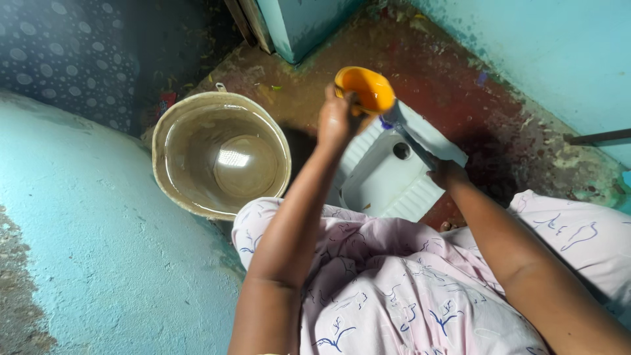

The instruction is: The person pours liquid detergent into a squat toilet, then uses a brush to scrub the interior surfaces. They repeatedly scoop water from a bucket with a yellow cup and pour it into the toilet to rinse the area.

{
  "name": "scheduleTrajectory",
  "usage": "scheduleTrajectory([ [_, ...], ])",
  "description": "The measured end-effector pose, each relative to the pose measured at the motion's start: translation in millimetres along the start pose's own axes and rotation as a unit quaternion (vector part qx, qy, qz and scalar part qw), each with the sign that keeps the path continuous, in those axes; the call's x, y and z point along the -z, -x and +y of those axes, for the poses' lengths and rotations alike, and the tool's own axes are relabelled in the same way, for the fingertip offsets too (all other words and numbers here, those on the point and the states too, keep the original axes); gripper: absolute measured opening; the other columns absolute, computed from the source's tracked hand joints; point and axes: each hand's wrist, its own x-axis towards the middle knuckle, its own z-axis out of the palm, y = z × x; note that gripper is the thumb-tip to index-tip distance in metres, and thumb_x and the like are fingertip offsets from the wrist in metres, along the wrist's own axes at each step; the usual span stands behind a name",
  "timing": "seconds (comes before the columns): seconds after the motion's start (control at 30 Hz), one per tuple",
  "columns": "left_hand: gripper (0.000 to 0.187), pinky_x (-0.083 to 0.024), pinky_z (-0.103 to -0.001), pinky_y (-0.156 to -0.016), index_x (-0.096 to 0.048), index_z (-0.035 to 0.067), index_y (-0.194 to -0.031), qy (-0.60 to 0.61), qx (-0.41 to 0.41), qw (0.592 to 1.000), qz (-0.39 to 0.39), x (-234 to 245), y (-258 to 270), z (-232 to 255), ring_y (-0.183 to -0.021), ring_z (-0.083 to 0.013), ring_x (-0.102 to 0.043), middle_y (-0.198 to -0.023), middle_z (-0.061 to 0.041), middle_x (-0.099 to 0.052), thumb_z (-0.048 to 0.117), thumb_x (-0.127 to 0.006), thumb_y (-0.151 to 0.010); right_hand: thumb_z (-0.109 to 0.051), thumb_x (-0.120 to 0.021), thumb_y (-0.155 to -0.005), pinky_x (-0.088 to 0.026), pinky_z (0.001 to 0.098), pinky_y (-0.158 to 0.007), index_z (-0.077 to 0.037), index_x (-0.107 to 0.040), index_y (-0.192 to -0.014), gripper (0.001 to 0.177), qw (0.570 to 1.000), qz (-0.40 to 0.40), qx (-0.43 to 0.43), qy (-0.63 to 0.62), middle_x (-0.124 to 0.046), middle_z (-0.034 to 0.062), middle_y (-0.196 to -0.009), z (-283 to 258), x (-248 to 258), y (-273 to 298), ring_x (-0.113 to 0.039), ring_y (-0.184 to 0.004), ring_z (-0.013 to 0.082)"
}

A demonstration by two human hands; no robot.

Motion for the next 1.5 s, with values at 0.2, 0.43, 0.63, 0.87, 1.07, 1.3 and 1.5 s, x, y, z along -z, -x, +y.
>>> scheduleTrajectory([
  [0.2, 0.054, -0.056, -0.044, -0.095, -0.073, 0.006, -0.116, 0.082, -0.036, 0.995, -0.044, -28.4, 17.8, 67.2, -0.11, -0.0404, -0.067, -0.145, -0.024, -0.048, 0.021, -0.089, -0.067, -0.035, -0.071, -0.089, -0.047, 0.0441, -0.106, -0.024, -0.034, -0.161, 0.082, 0.996, -0.058, -0.017, -0.066, -0.067, 0.0209, -0.129, 3.5, -9.9, -4.0, -0.064, -0.12, 0.0372],
  [0.43, 0.05, -0.057, -0.045, -0.091, -0.074, 0.009, -0.114, 0.087, -0.027, 0.991, -0.097, -1.3, 43.5, 99.3, -0.104, -0.039, -0.069, -0.141, -0.022, -0.049, 0.025, -0.09, -0.069, -0.032, -0.073, -0.086, -0.048, 0.0471, -0.103, -0.021, -0.038, -0.158, 0.081, 0.998, -0.008, 0.001, -0.056, -0.065, 0.0234, -0.131, 11.5, -17.3, 5.1, -0.062, -0.122, 0.0382],
  [0.63, 0.042, -0.059, -0.045, -0.086, -0.074, 0.01, -0.109, 0.068, -0.024, 0.994, -0.081, 36.9, 65.0, 96.5, -0.097, -0.0379, -0.072, -0.141, -0.022, -0.052, 0.024, -0.089, -0.072, -0.037, -0.066, -0.096, -0.055, 0.0492, -0.095, -0.018, -0.038, -0.161, 0.074, 0.991, -0.105, -0.087, -0.014, -0.072, 0.0206, -0.122, 25.6, -24.5, 7.6, -0.07, -0.112, 0.0365],
  [0.87, 0.045, -0.06, -0.043, -0.086, -0.074, 0.01, -0.113, 0.053, 0.04, 0.995, -0.071, 69.8, 77.5, 74.8, -0.099, -0.0379, -0.071, -0.136, -0.023, -0.049, 0.025, -0.09, -0.074, -0.035, -0.064, -0.099, -0.055, 0.0518, -0.082, -0.019, -0.033, -0.161, 0.071, 0.998, -0.053, -0.011, 0.009, -0.068, 0.0224, -0.106, 15.4, -25.8, 24.4, -0.069, -0.095, 0.0398],
  [1.07, 0.045, -0.058, -0.045, -0.088, -0.071, 0.007, -0.112, 0.017, 0.075, 0.996, -0.048, 75.4, 72.5, 52.1, -0.103, -0.038, -0.069, -0.14, -0.021, -0.048, 0.024, -0.09, -0.075, -0.036, -0.061, -0.098, -0.056, 0.0507, -0.08, -0.035, -0.023, -0.163, 0.075, 0.991, -0.115, 0.068, -0.01, -0.063, 0.0225, -0.111, -21.3, -27.6, 65.4, -0.069, -0.088, 0.0396],
  [1.3, 0.044, -0.06, -0.044, -0.089, -0.069, 0.007, -0.111, 0.024, 0.066, 0.997, -0.032, 76.6, 63.7, 42.9, -0.104, -0.0379, -0.071, -0.144, -0.022, -0.043, 0.024, -0.09, -0.076, -0.033, -0.054, -0.1, -0.059, 0.0489, -0.08, -0.045, -0.025, -0.16, 0.068, 0.977, -0.131, 0.145, 0.08, -0.071, 0.0177, -0.101, -3.0, -15.4, 73.0, -0.073, -0.09, 0.035],
  [1.5, 0.045, -0.06, -0.044, -0.088, -0.069, 0.008, -0.113, 0.03, 0.063, 0.997, -0.021, 85.6, 70.1, 39.7, -0.104, -0.0386, -0.071, -0.144, -0.023, -0.043, 0.023, -0.091, -0.076, -0.032, -0.054, -0.101, -0.057, 0.0528, -0.077, -0.034, -0.024, -0.165, 0.071, 0.992, -0.102, -0.078, 0.018, -0.072, 0.0224, -0.095, 4.7, -10.3, 55.7, -0.072, -0.085, 0.0405],
])
